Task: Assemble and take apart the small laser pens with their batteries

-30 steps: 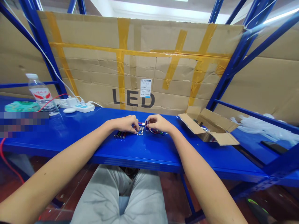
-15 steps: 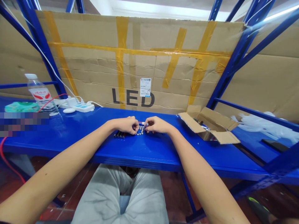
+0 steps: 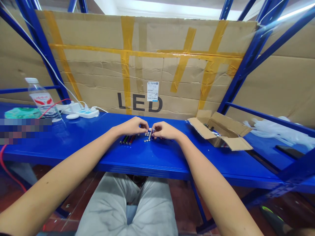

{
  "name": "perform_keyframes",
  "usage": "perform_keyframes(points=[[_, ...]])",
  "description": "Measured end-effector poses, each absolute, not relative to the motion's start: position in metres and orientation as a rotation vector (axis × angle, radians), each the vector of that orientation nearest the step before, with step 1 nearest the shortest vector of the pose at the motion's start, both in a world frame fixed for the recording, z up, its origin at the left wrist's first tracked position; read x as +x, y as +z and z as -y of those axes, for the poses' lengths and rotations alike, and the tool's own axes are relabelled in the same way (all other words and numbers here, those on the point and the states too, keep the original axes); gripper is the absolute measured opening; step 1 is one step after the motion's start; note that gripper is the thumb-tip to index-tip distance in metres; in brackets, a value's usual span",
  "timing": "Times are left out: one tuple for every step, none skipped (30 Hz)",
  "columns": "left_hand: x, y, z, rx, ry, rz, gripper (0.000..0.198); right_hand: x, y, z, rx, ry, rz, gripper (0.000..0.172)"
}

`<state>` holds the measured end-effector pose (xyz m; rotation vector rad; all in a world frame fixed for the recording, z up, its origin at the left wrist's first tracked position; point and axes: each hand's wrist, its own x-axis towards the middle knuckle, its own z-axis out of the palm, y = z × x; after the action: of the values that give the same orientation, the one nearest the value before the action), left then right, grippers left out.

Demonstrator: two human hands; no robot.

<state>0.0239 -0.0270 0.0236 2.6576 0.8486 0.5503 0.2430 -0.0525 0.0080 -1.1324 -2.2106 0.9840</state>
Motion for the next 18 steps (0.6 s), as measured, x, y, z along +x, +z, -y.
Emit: perform_keyframes(points=[[0.026, 0.022, 0.028, 2.653, 0.668, -0.818, 0.016, 0.243, 0.007, 0.052, -1.145, 0.968, 2.206, 0.016], [0.028, 0.021, 0.028, 2.647, 0.77, -0.789, 0.017, 0.244, 0.007, 0.051, -1.155, 0.957, 2.2, 0.015], [0.03, 0.019, 0.029, 2.644, 0.85, -0.758, 0.017, 0.244, 0.006, 0.051, -1.16, 0.949, 2.194, 0.014], [0.032, 0.017, 0.03, 2.649, 0.904, -0.727, 0.018, 0.244, 0.006, 0.051, -1.16, 0.944, 2.19, 0.013], [0.034, 0.015, 0.03, 2.661, 0.936, -0.694, 0.018, 0.244, 0.006, 0.051, -1.157, 0.941, 2.188, 0.013], [0.036, 0.013, 0.031, 2.678, 0.956, -0.662, 0.018, 0.244, 0.006, 0.051, -1.154, 0.938, 2.185, 0.013], [0.038, 0.011, 0.031, 2.698, 0.968, -0.634, 0.018, 0.244, 0.006, 0.051, -1.153, 0.935, 2.182, 0.013], [0.039, 0.01, 0.03, 2.721, 0.976, -0.612, 0.018, 0.243, 0.006, 0.052, -1.156, 0.935, 2.18, 0.013], [0.039, 0.009, 0.03, 2.745, 0.978, -0.596, 0.018, 0.243, 0.007, 0.052, -1.16, 0.938, 2.177, 0.013], [0.04, 0.008, 0.03, 2.772, 0.978, -0.586, 0.018, 0.243, 0.007, 0.052, -1.167, 0.943, 2.172, 0.013], [0.04, 0.008, 0.029, 2.8, 0.972, -0.578, 0.018, 0.243, 0.007, 0.053, -1.172, 0.949, 2.167, 0.013], [0.039, 0.008, 0.029, 2.83, 0.962, -0.571, 0.018, 0.243, 0.008, 0.053, -1.175, 0.956, 2.162, 0.013], [0.039, 0.008, 0.029, 2.859, 0.949, -0.562, 0.019, 0.243, 0.008, 0.052, -1.174, 0.964, 2.16, 0.013], [0.038, 0.008, 0.029, 2.883, 0.937, -0.553, 0.019, 0.243, 0.008, 0.052, -1.168, 0.972, 2.16, 0.013], [0.037, 0.009, 0.03, 2.897, 0.927, -0.542, 0.02, 0.243, 0.008, 0.052, -1.161, 0.98, 2.162, 0.013], [0.036, 0.01, 0.031, 2.894, 0.922, -0.535, 0.02, 0.244, 0.008, 0.052, -1.152, 0.986, 2.166, 0.013], [0.035, 0.012, 0.032, 2.874, 0.915, -0.536, 0.02, 0.244, 0.008, 0.052, -1.146, 0.988, 2.173, 0.013], [0.033, 0.014, 0.033, 2.842, 0.902, -0.546, 0.02, 0.245, 0.009, 0.052, -1.145, 0.988, 2.183, 0.013]])
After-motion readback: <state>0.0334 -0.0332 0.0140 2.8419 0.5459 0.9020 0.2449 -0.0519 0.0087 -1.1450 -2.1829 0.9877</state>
